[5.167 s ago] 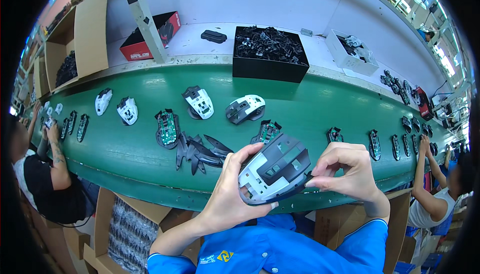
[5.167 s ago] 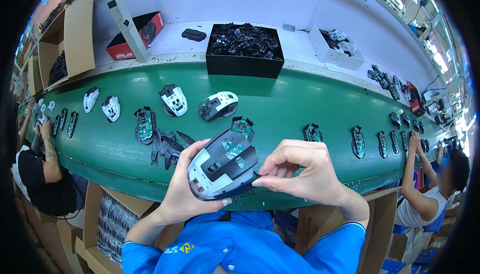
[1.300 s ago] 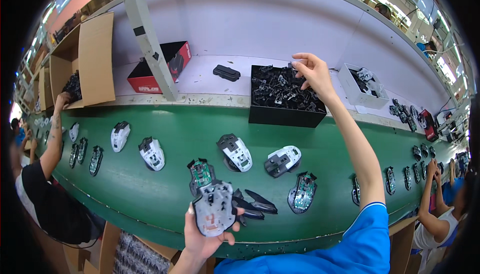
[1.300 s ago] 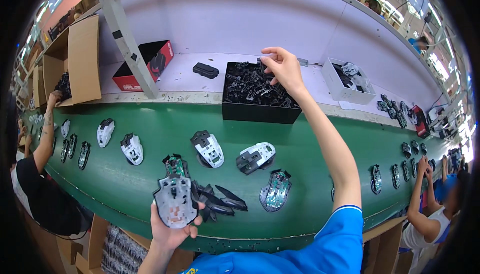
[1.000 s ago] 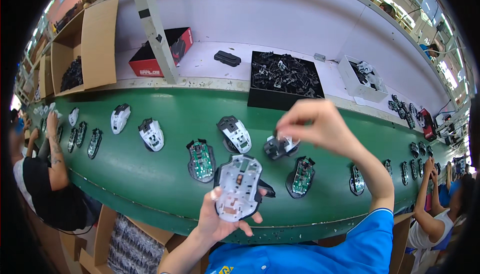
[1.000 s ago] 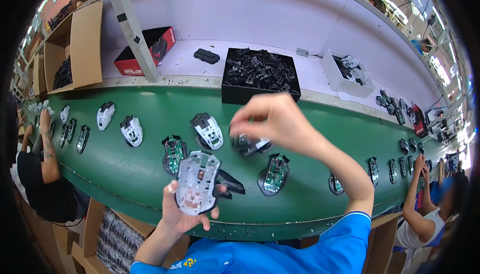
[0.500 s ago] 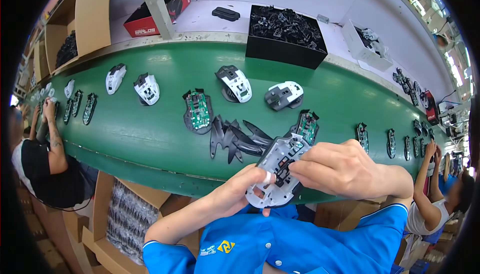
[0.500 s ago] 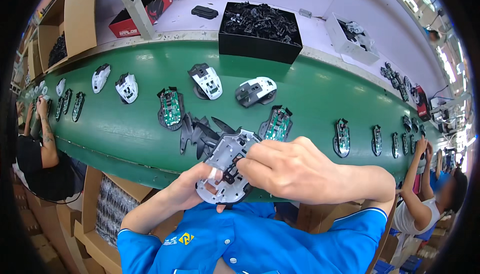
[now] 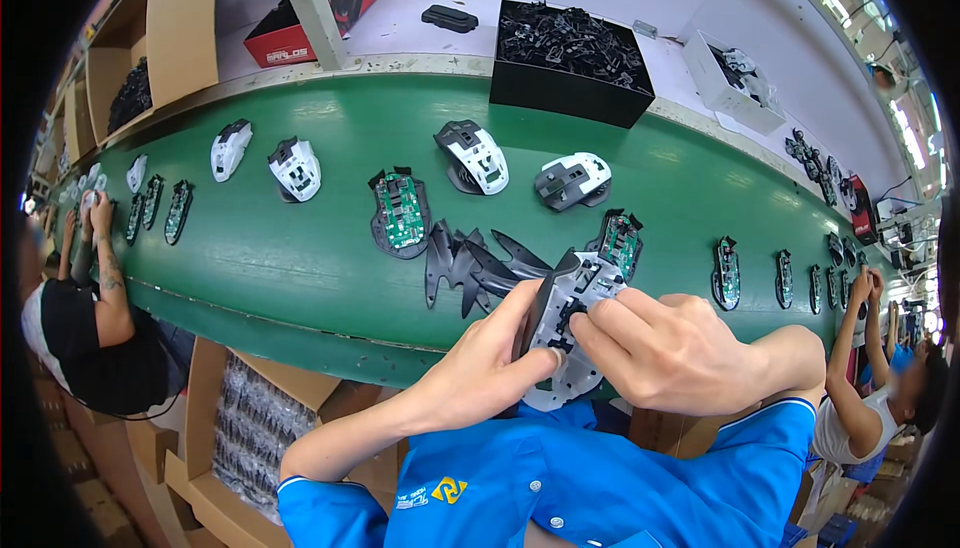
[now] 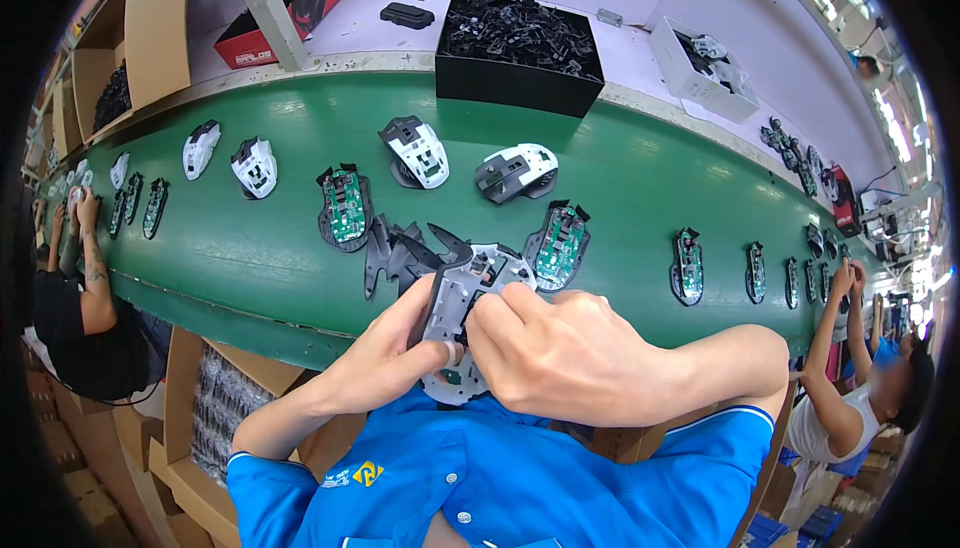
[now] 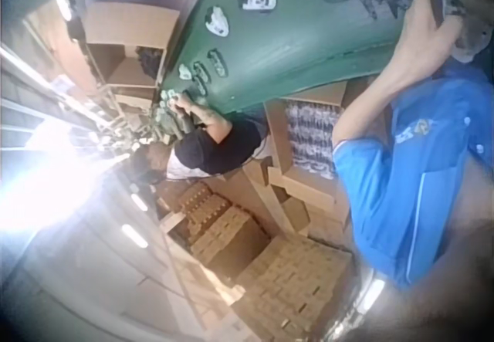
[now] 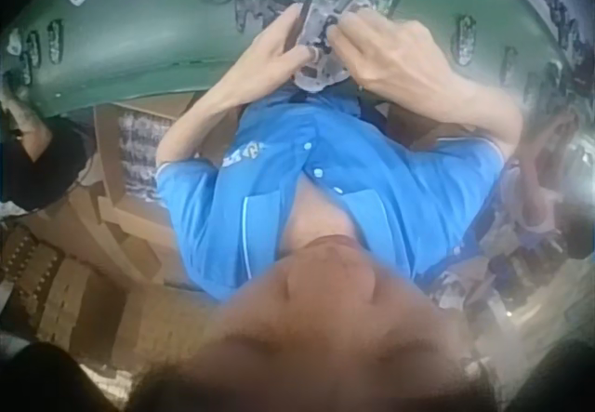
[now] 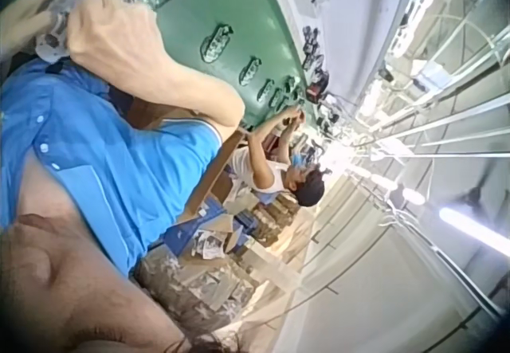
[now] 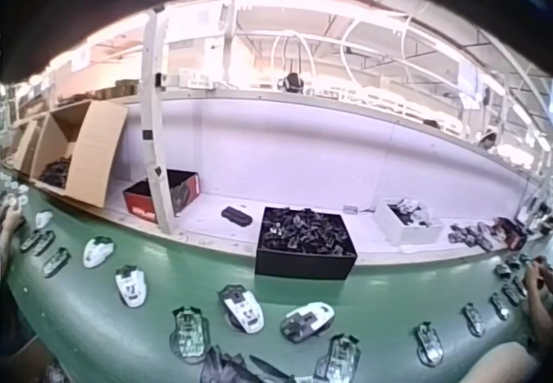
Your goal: The person assembles computer mice on a factory assembly line. They pick up mouse shells and internal components from a green conveyor belt, insert the components into the shells, and snap the parts together. The person handles the items one at a time, moving from one unit to the next along the line.
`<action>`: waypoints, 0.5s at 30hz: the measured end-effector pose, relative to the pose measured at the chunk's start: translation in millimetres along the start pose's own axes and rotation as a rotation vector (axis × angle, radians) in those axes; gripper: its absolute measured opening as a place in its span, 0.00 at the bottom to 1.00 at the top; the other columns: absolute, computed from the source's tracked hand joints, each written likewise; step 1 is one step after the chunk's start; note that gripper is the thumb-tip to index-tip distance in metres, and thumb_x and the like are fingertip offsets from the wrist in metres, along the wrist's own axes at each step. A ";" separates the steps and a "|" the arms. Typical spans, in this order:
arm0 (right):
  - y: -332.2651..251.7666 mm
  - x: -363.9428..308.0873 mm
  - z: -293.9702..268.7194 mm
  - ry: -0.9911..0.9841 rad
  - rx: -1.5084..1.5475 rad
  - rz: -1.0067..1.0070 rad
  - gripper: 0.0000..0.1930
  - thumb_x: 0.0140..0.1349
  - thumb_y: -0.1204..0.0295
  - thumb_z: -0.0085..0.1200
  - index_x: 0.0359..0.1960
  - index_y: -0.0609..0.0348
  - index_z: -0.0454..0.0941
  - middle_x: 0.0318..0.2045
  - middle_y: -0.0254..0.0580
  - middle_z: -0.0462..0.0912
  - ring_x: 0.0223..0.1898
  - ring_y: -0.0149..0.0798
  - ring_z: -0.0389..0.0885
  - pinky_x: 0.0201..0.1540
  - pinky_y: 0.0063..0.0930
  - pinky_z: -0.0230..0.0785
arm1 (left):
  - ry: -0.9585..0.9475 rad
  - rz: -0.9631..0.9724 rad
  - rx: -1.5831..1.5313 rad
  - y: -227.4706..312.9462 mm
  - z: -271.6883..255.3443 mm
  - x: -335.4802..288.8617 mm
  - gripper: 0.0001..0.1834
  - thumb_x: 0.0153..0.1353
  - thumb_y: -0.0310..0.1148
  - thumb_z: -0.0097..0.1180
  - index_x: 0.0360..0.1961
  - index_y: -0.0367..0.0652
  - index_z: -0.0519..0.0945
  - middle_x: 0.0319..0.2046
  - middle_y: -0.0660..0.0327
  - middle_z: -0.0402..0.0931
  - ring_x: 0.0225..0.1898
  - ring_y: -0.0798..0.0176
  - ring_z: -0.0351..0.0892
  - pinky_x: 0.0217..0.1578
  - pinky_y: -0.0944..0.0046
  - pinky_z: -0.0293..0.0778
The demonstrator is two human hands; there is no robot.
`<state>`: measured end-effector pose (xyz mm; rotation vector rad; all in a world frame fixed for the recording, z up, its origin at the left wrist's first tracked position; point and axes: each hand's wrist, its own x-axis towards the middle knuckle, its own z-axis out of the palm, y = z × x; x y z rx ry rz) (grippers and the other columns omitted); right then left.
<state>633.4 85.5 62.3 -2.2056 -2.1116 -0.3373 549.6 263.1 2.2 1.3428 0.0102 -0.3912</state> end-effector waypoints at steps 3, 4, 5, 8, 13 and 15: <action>0.2 3.5 -0.2 -0.013 0.026 0.007 0.08 0.38 0.74 0.54 0.23 0.64 0.75 0.21 0.34 0.63 0.24 0.31 0.67 0.11 0.21 0.61 | 0.030 -0.003 -0.026 -3.5 -3.8 2.5 0.27 0.57 0.26 0.49 0.59 0.36 0.60 0.43 0.57 0.72 0.40 0.70 0.71 0.40 0.68 0.70; 0.5 4.3 -0.7 -0.017 0.042 0.016 0.09 0.38 0.74 0.54 0.24 0.63 0.76 0.22 0.34 0.63 0.24 0.31 0.66 0.12 0.21 0.62 | 0.046 0.003 -0.034 -3.8 -2.7 3.9 0.26 0.57 0.27 0.49 0.58 0.37 0.61 0.41 0.58 0.72 0.39 0.71 0.71 0.37 0.69 0.71; 2.4 5.2 -1.6 -0.005 0.073 0.034 0.11 0.38 0.74 0.55 0.27 0.62 0.77 0.22 0.34 0.63 0.24 0.31 0.67 0.12 0.21 0.62 | 0.062 0.008 -0.042 -4.5 -2.3 4.7 0.25 0.57 0.27 0.50 0.57 0.37 0.62 0.39 0.59 0.73 0.37 0.72 0.71 0.35 0.69 0.71; 9.2 7.5 -4.9 0.048 0.142 0.087 0.16 0.40 0.74 0.57 0.35 0.58 0.79 0.25 0.33 0.66 0.24 0.30 0.69 0.14 0.21 0.62 | 0.138 0.102 0.102 -12.2 -5.7 6.1 0.22 0.58 0.28 0.51 0.54 0.37 0.66 0.32 0.62 0.73 0.32 0.75 0.71 0.31 0.71 0.70; 12.8 11.2 -6.0 0.142 0.328 0.388 0.28 0.43 0.70 0.65 0.50 0.55 0.73 0.32 0.36 0.73 0.29 0.35 0.77 0.22 0.27 0.70 | 0.248 0.103 0.081 -4.9 -5.9 2.9 0.16 0.59 0.28 0.52 0.49 0.36 0.71 0.24 0.65 0.72 0.25 0.77 0.66 0.26 0.71 0.65; 11.9 10.6 2.4 0.125 0.493 0.499 0.32 0.43 0.69 0.67 0.54 0.55 0.69 0.32 0.39 0.74 0.30 0.41 0.79 0.25 0.32 0.72 | 0.289 0.130 0.141 -4.8 -5.2 2.4 0.15 0.58 0.27 0.52 0.47 0.37 0.72 0.22 0.65 0.71 0.23 0.78 0.63 0.23 0.71 0.62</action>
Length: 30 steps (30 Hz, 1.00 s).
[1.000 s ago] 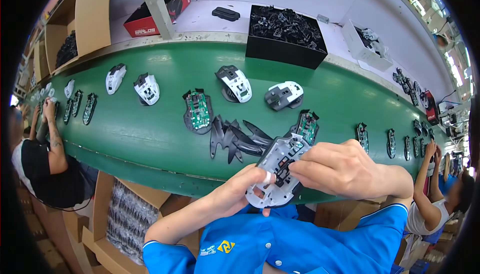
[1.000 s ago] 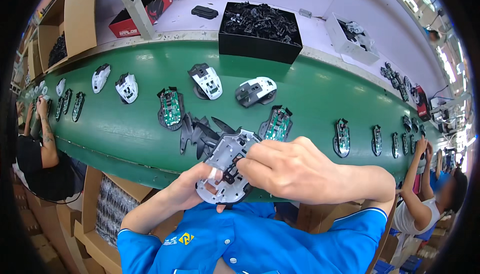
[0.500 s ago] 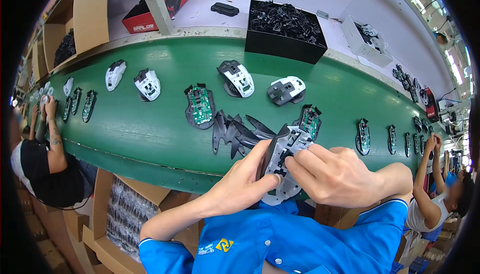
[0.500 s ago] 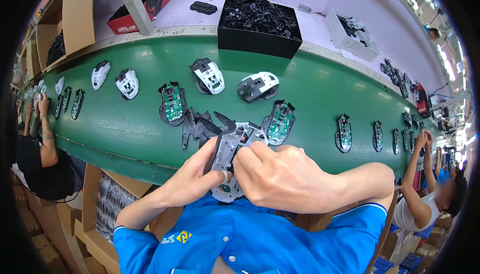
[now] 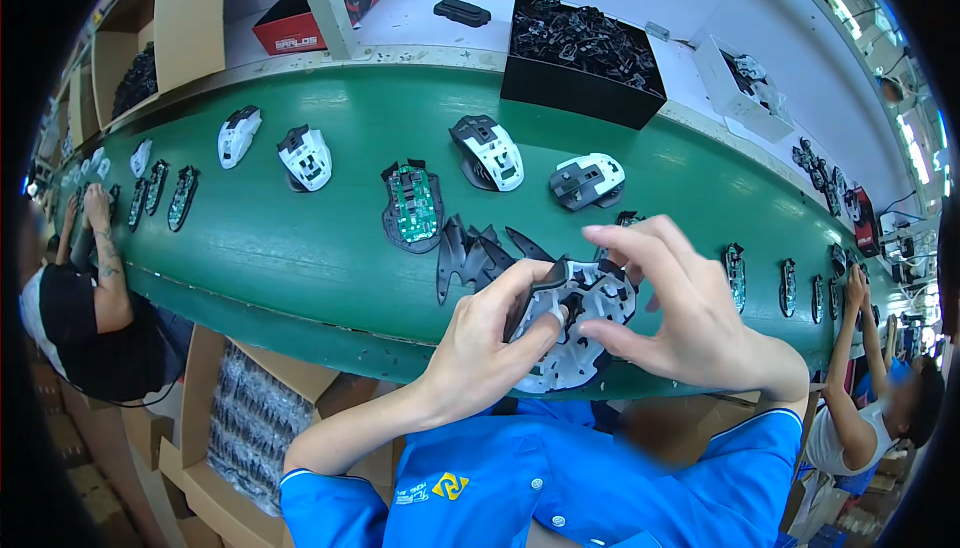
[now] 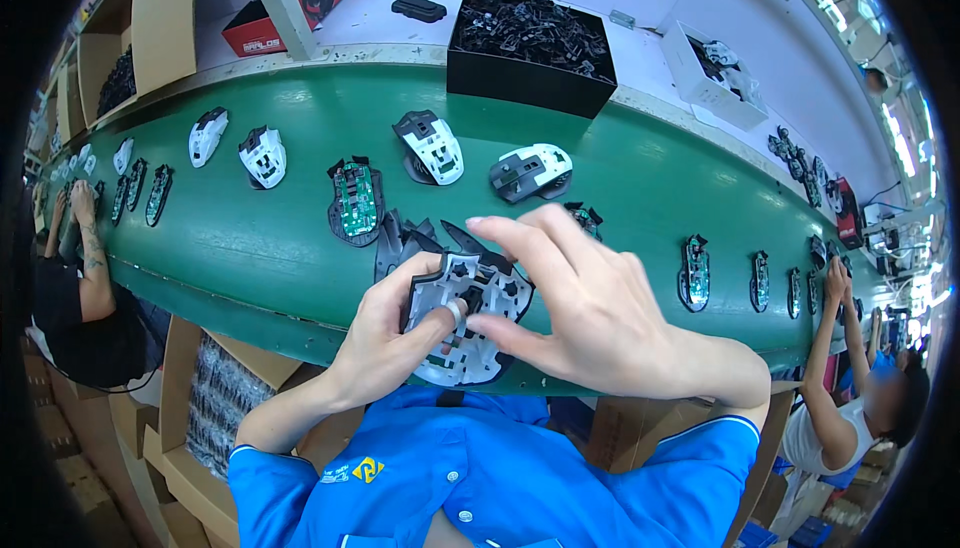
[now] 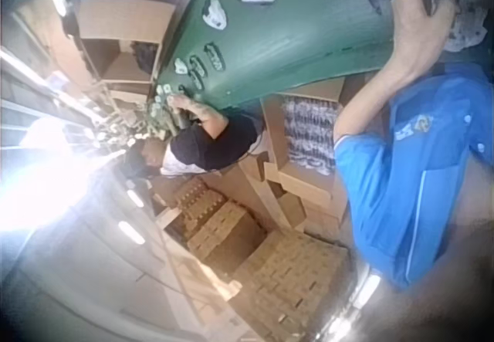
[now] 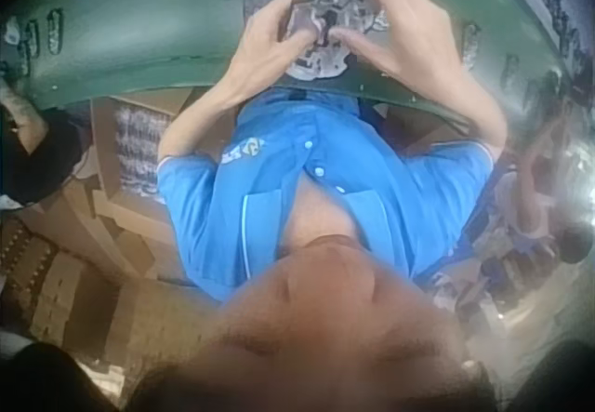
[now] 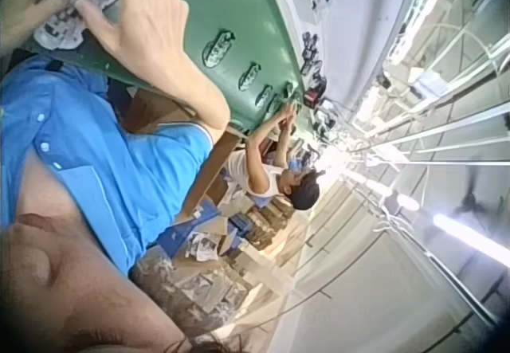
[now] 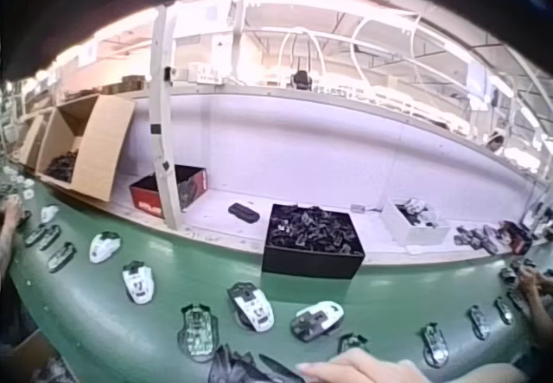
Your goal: The person assembles computer mice on a factory assembly line. They pick up mouse shells and internal components from a green conveyor belt, insert the components into the shells, and snap the parts together. The person handles the items one at a time, moving from one unit to the next along the line.
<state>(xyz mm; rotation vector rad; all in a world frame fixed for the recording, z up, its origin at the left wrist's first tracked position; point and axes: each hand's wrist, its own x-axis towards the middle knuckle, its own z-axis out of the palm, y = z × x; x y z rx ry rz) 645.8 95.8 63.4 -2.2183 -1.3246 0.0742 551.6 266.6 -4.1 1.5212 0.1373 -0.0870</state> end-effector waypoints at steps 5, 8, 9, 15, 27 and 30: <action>0.1 -2.2 11.1 0.017 0.043 0.002 0.34 0.45 0.71 0.65 0.57 0.56 0.66 0.36 0.41 0.74 0.32 0.40 0.79 0.26 0.31 0.72 | 0.078 0.131 0.063 1.2 2.1 0.2 0.12 0.57 0.26 0.53 0.43 0.36 0.72 0.22 0.65 0.72 0.23 0.78 0.64 0.23 0.71 0.62; 0.1 -5.2 16.2 0.063 0.153 0.066 0.42 0.44 0.72 0.67 0.62 0.59 0.57 0.40 0.45 0.74 0.34 0.39 0.80 0.26 0.30 0.72 | 0.158 0.130 0.039 4.4 -0.8 0.5 0.11 0.57 0.26 0.53 0.41 0.35 0.72 0.22 0.65 0.72 0.23 0.78 0.65 0.23 0.71 0.63; -2.5 -9.3 18.3 0.061 0.208 0.107 0.45 0.43 0.72 0.67 0.64 0.60 0.54 0.42 0.46 0.74 0.35 0.38 0.80 0.26 0.30 0.72 | 0.187 0.122 0.015 6.1 -2.6 1.5 0.10 0.56 0.26 0.54 0.40 0.35 0.72 0.22 0.65 0.73 0.23 0.78 0.66 0.23 0.71 0.63; -0.6 -20.8 63.4 0.225 0.330 0.090 0.46 0.46 0.77 0.63 0.64 0.71 0.46 0.55 0.58 0.66 0.41 0.45 0.79 0.28 0.29 0.76 | 0.206 0.360 0.150 9.7 -1.8 3.6 0.12 0.55 0.19 0.51 0.43 0.35 0.72 0.46 0.58 0.70 0.45 0.68 0.72 0.45 0.68 0.69; -5.6 -29.2 78.9 0.484 0.258 0.057 0.38 0.45 0.82 0.62 0.60 0.66 0.56 0.51 0.50 0.68 0.43 0.35 0.77 0.33 0.21 0.76 | 0.115 0.405 0.252 5.0 -1.9 -4.5 0.17 0.52 0.17 0.50 0.46 0.34 0.71 0.53 0.53 0.64 0.48 0.63 0.74 0.46 0.65 0.73; -1.9 -32.1 77.3 0.516 0.402 0.102 0.37 0.46 0.84 0.61 0.59 0.64 0.57 0.49 0.46 0.69 0.43 0.31 0.76 0.39 0.21 0.74 | 0.076 0.381 0.184 14.0 0.5 -8.2 0.21 0.50 0.18 0.52 0.49 0.34 0.70 0.53 0.52 0.64 0.49 0.61 0.74 0.42 0.65 0.75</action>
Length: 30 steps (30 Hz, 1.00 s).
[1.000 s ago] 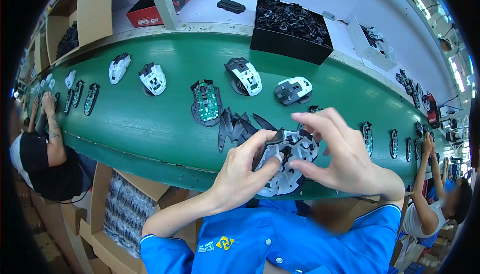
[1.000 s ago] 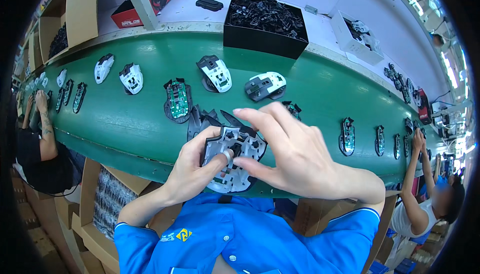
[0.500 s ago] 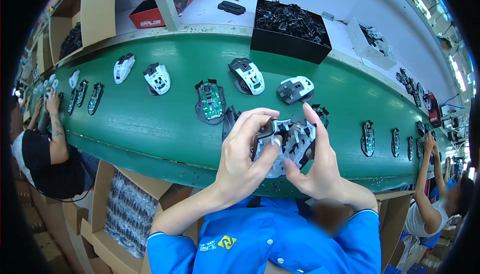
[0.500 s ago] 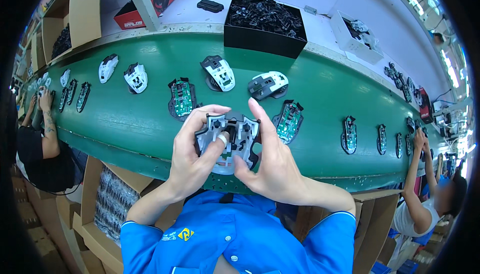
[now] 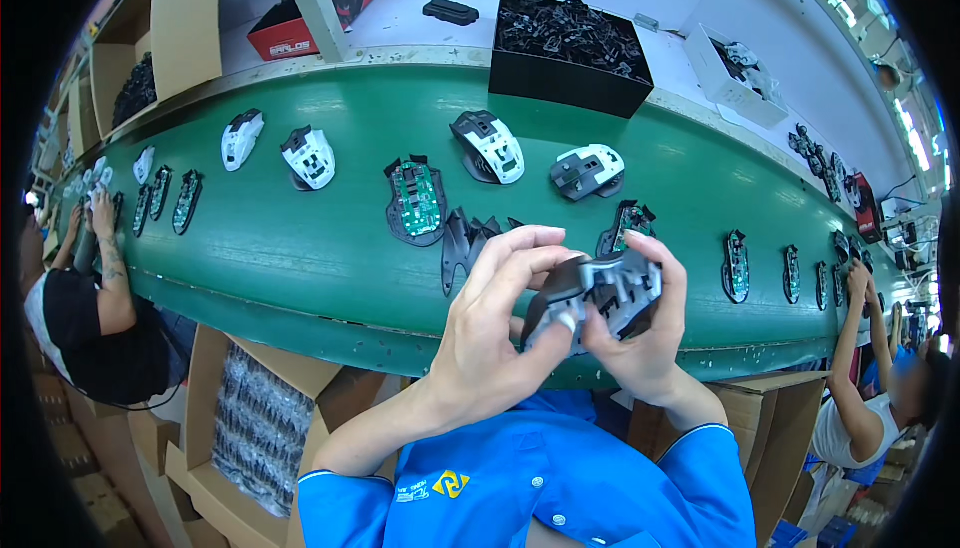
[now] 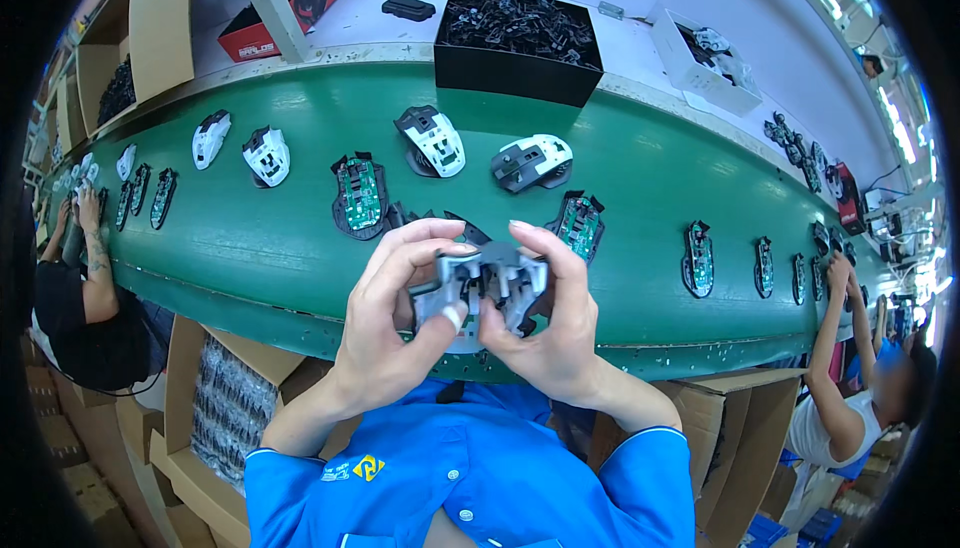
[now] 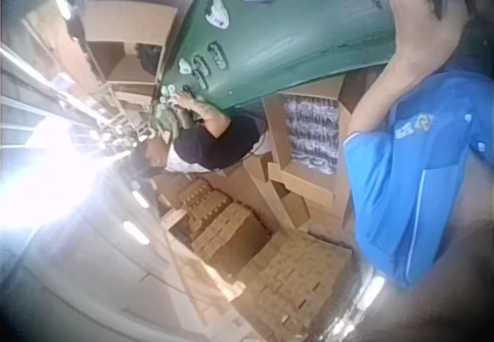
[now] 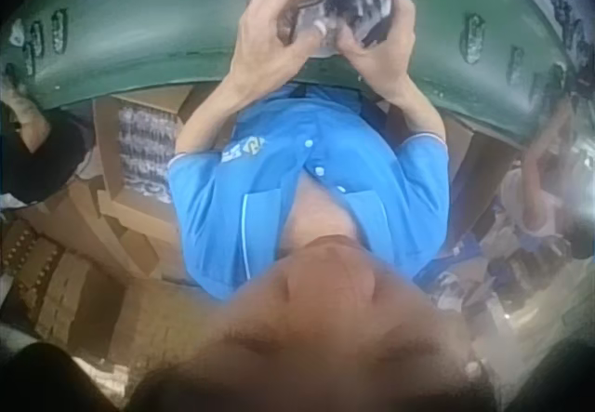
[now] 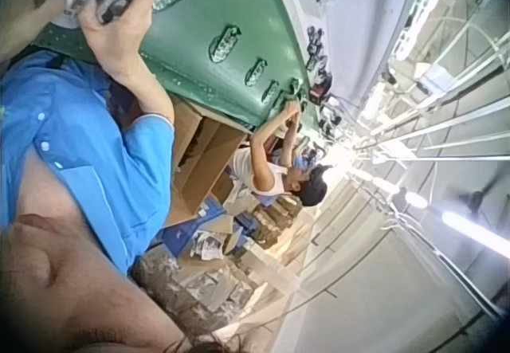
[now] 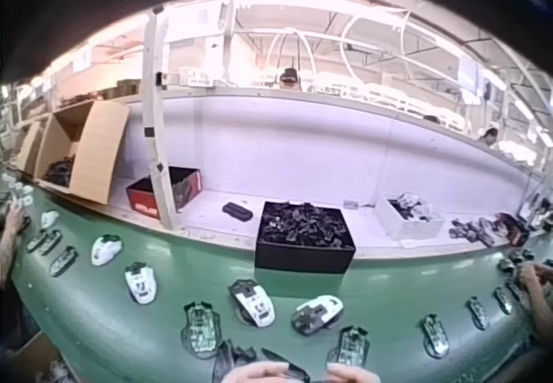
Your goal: The person assembles computer mice on a factory assembly line. They pick up mouse shells and internal components from a green conveyor belt, insert the components into the shells, and snap the parts together. The person handles the items one at a time, moving from one unit to the next along the line.
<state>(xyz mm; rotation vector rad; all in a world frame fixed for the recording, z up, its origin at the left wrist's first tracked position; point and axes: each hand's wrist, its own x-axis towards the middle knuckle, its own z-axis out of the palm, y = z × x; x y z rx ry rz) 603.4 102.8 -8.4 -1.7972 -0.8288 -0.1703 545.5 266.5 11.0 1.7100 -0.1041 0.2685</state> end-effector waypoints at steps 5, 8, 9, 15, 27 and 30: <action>1.7 0.6 -1.6 -0.022 0.194 0.146 0.36 0.47 0.85 0.59 0.59 0.63 0.55 0.48 0.44 0.70 0.45 0.31 0.75 0.46 0.23 0.71 | -0.001 -0.048 0.128 -0.4 2.3 -10.3 0.29 0.48 0.23 0.56 0.55 0.35 0.67 0.40 0.50 0.74 0.32 0.60 0.80 0.25 0.66 0.78; 3.2 -2.5 3.5 -0.011 0.153 0.118 0.34 0.48 0.84 0.59 0.57 0.64 0.56 0.48 0.45 0.71 0.45 0.30 0.75 0.44 0.23 0.71 | 0.102 0.083 0.204 -8.5 7.3 -11.4 0.29 0.47 0.22 0.57 0.54 0.35 0.67 0.37 0.50 0.76 0.29 0.58 0.81 0.28 0.63 0.77; 3.0 -2.9 4.5 -0.007 0.140 0.113 0.34 0.48 0.84 0.59 0.57 0.64 0.56 0.47 0.45 0.71 0.44 0.30 0.75 0.44 0.23 0.72 | 0.122 0.115 0.231 -9.4 8.4 -11.3 0.29 0.46 0.21 0.57 0.54 0.35 0.68 0.37 0.50 0.76 0.30 0.57 0.81 0.28 0.62 0.77; -0.9 -4.6 11.7 -0.021 0.061 0.147 0.33 0.47 0.83 0.61 0.55 0.64 0.58 0.42 0.43 0.74 0.39 0.29 0.77 0.37 0.21 0.73 | 0.161 0.149 0.273 -16.8 8.8 -12.5 0.30 0.45 0.19 0.58 0.53 0.35 0.66 0.37 0.50 0.75 0.31 0.54 0.81 0.30 0.60 0.76; -5.4 -9.2 22.5 0.035 0.139 0.186 0.33 0.47 0.82 0.61 0.54 0.66 0.57 0.39 0.41 0.73 0.37 0.28 0.75 0.39 0.21 0.70 | 0.127 0.124 0.203 -10.9 3.3 -15.9 0.27 0.47 0.18 0.55 0.52 0.35 0.65 0.37 0.50 0.75 0.34 0.49 0.80 0.31 0.58 0.76; -8.3 -12.3 22.7 0.041 0.144 0.177 0.32 0.47 0.82 0.61 0.54 0.66 0.57 0.38 0.40 0.73 0.37 0.27 0.74 0.39 0.22 0.69 | 0.125 0.115 0.214 -5.9 2.5 -17.9 0.27 0.47 0.17 0.55 0.51 0.36 0.66 0.38 0.50 0.75 0.34 0.50 0.81 0.31 0.59 0.76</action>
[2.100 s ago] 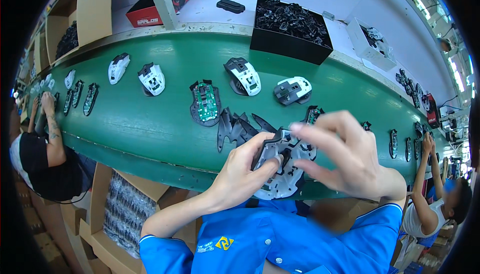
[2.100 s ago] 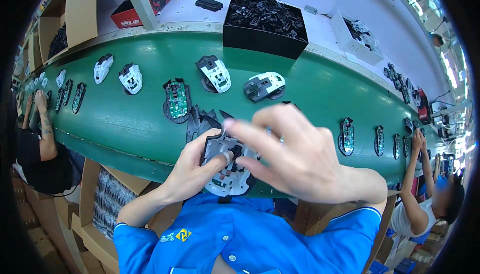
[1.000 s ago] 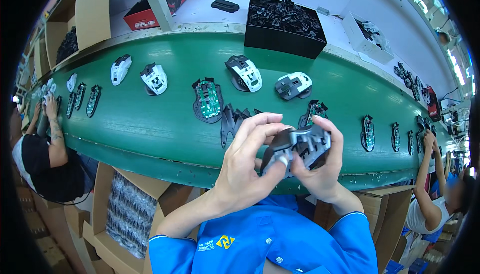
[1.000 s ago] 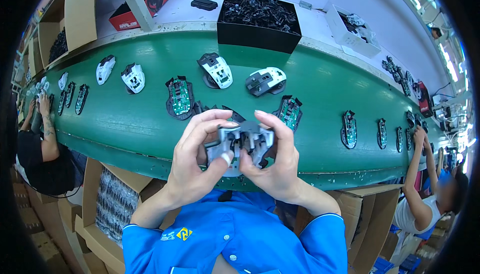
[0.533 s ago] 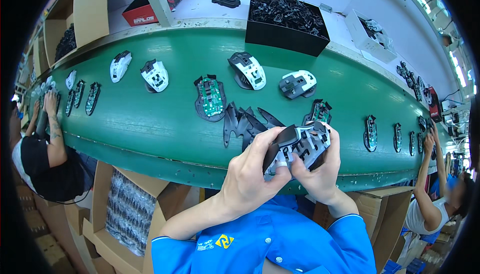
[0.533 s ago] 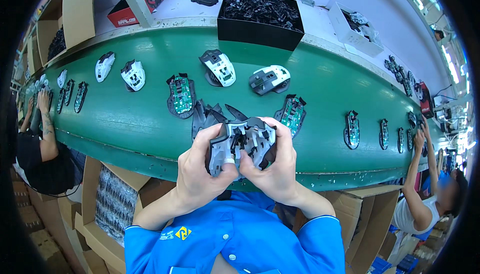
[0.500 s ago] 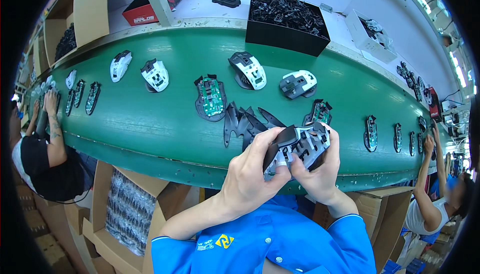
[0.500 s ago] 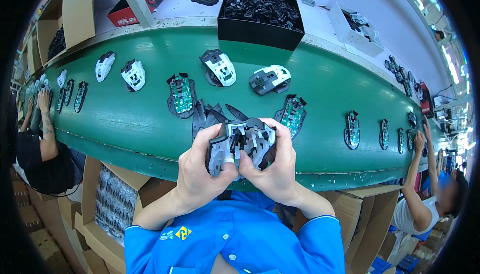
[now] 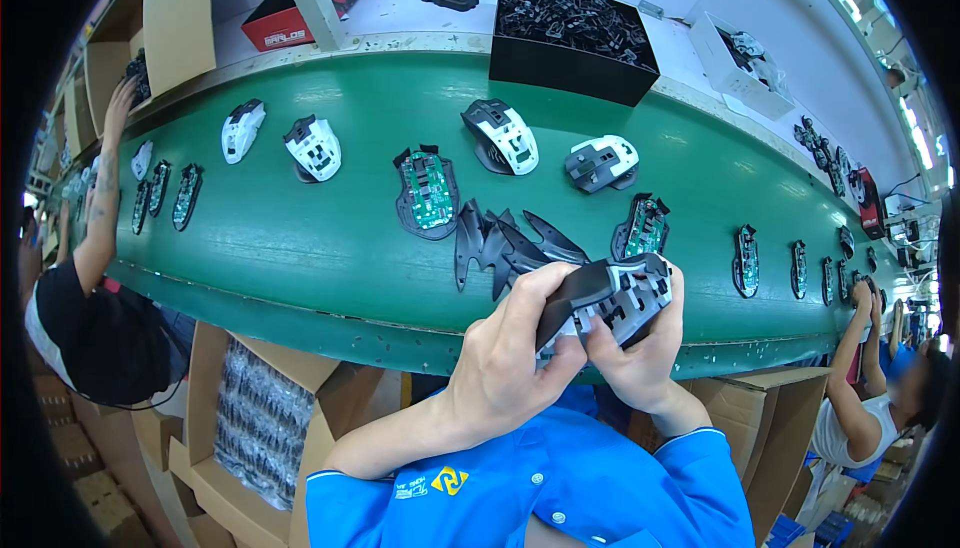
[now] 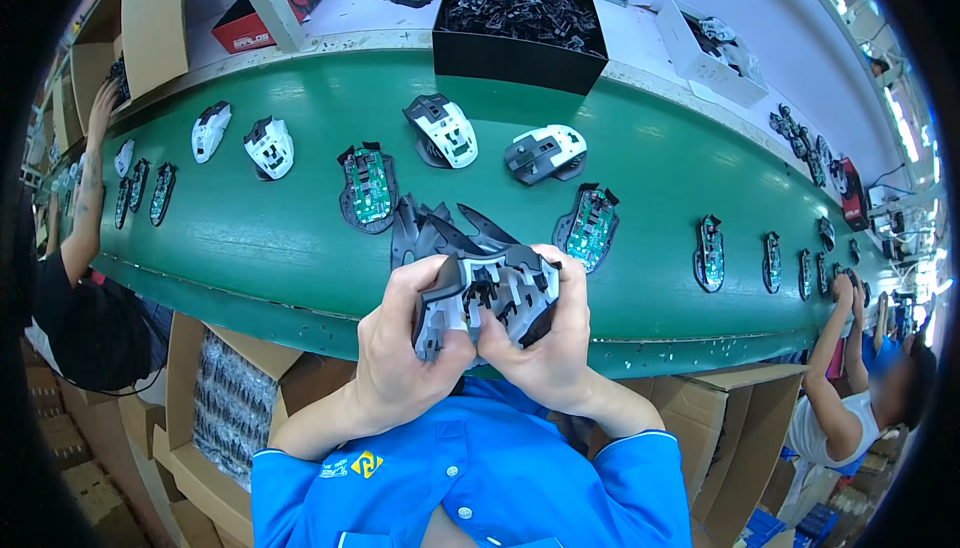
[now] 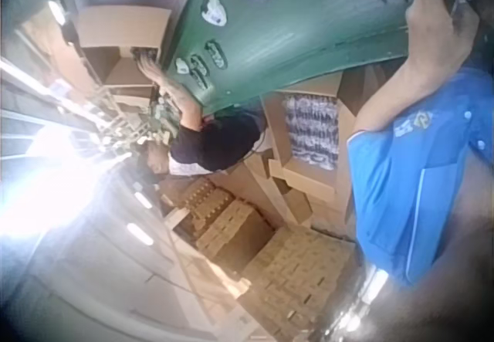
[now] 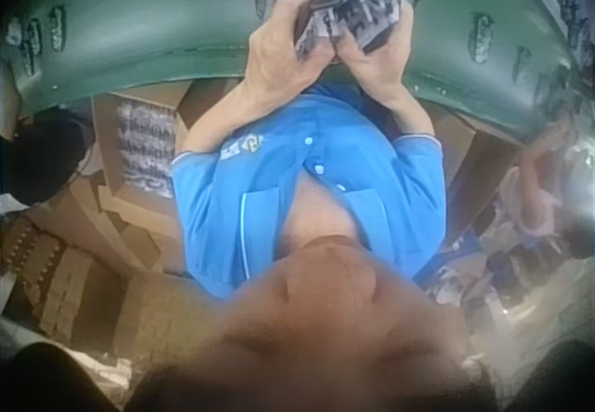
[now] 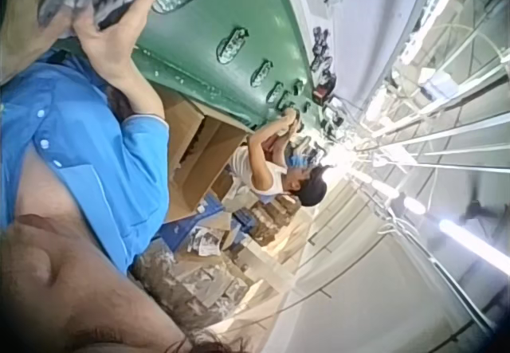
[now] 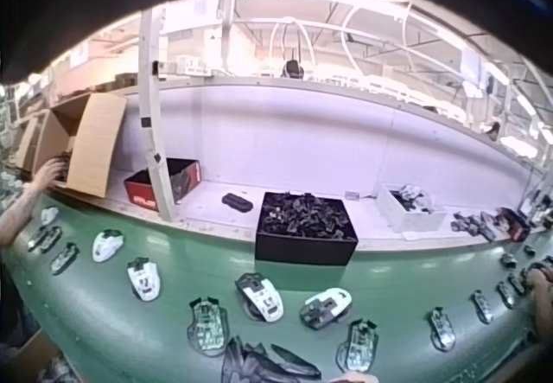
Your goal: The person assembles computer mice on a factory assembly line. They pick up mouse shells and internal components from a green conveyor belt, insert the components into the shells, and snap the parts together. The person handles the items one at a time, moving from one unit to the next along the line.
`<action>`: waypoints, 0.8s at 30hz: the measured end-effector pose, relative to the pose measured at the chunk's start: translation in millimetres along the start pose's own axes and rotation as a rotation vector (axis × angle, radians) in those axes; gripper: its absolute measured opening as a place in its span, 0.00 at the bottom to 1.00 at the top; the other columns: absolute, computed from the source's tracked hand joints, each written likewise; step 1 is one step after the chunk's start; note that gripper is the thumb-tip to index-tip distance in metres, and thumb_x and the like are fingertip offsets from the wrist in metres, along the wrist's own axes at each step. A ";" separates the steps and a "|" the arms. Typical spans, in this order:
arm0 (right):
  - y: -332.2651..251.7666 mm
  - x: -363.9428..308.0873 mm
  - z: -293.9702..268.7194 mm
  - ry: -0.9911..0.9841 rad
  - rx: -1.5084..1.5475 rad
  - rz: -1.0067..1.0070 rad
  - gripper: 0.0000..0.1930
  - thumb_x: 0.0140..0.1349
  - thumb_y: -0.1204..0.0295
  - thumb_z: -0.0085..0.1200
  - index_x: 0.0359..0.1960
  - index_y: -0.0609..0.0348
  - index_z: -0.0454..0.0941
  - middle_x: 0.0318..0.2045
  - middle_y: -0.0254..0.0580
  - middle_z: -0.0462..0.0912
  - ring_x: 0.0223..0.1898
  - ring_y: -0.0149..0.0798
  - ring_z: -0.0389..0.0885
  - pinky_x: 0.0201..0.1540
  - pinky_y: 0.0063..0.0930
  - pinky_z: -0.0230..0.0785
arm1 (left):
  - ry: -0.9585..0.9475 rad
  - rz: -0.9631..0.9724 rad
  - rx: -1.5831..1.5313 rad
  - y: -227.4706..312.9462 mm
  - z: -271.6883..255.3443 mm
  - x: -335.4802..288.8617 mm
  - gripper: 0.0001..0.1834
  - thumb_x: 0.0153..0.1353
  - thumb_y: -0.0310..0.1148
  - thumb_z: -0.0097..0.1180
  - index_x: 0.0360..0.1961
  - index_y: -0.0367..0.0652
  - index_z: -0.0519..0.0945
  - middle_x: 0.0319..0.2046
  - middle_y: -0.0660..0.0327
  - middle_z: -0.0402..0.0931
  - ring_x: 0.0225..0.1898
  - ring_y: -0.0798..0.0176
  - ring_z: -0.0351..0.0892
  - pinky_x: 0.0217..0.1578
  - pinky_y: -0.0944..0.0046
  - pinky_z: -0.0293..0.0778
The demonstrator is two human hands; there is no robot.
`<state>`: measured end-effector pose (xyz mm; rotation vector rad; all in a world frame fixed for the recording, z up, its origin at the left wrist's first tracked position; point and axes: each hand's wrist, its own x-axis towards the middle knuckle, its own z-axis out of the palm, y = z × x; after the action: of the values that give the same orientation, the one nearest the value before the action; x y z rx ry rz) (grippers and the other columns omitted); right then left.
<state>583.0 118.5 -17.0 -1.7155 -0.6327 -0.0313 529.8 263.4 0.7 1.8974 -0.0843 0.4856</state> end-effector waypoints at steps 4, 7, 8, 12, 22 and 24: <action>-1.7 -0.3 -0.3 -0.017 -0.034 -0.017 0.32 0.47 0.82 0.61 0.53 0.66 0.57 0.38 0.40 0.72 0.37 0.27 0.74 0.38 0.22 0.68 | 0.025 0.033 -0.014 0.9 -0.1 -1.2 0.27 0.46 0.17 0.55 0.51 0.36 0.66 0.38 0.50 0.75 0.34 0.50 0.81 0.31 0.59 0.76; -3.3 0.2 -0.2 -0.017 -0.026 -0.021 0.32 0.47 0.83 0.61 0.53 0.66 0.57 0.38 0.40 0.71 0.36 0.27 0.73 0.38 0.21 0.68 | 0.018 0.038 -0.014 1.7 -1.7 -1.2 0.27 0.47 0.17 0.55 0.51 0.36 0.66 0.39 0.50 0.75 0.34 0.50 0.81 0.31 0.60 0.77; -3.5 0.2 0.1 -0.013 -0.013 -0.022 0.32 0.47 0.83 0.61 0.53 0.66 0.56 0.38 0.39 0.70 0.36 0.27 0.73 0.38 0.21 0.68 | 0.012 0.030 -0.013 2.9 -2.6 -1.1 0.27 0.47 0.17 0.55 0.51 0.36 0.66 0.39 0.50 0.75 0.34 0.50 0.81 0.31 0.60 0.77; -5.0 0.0 2.3 -0.012 -0.035 -0.024 0.31 0.48 0.83 0.60 0.53 0.65 0.56 0.39 0.39 0.68 0.37 0.27 0.72 0.38 0.21 0.67 | 0.011 0.040 0.023 2.8 -4.3 -1.4 0.27 0.47 0.17 0.55 0.52 0.36 0.65 0.39 0.50 0.75 0.34 0.50 0.81 0.31 0.59 0.77; -2.6 1.7 8.4 0.016 0.044 0.006 0.30 0.49 0.82 0.60 0.52 0.65 0.56 0.39 0.39 0.69 0.37 0.27 0.72 0.39 0.21 0.68 | 0.027 0.065 0.032 -3.8 -5.7 1.2 0.25 0.49 0.20 0.55 0.50 0.34 0.66 0.29 0.56 0.73 0.23 0.68 0.75 0.24 0.68 0.70; -1.2 0.7 11.5 0.043 0.050 0.031 0.30 0.49 0.82 0.60 0.53 0.65 0.57 0.39 0.40 0.70 0.37 0.27 0.73 0.39 0.22 0.68 | 0.022 0.062 0.028 -6.3 -5.9 1.6 0.25 0.49 0.20 0.54 0.50 0.34 0.65 0.29 0.56 0.73 0.23 0.67 0.75 0.24 0.68 0.70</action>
<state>579.6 129.4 -18.6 -1.6722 -0.5702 -0.0305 531.3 271.4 -2.5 1.9210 -0.1229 0.5525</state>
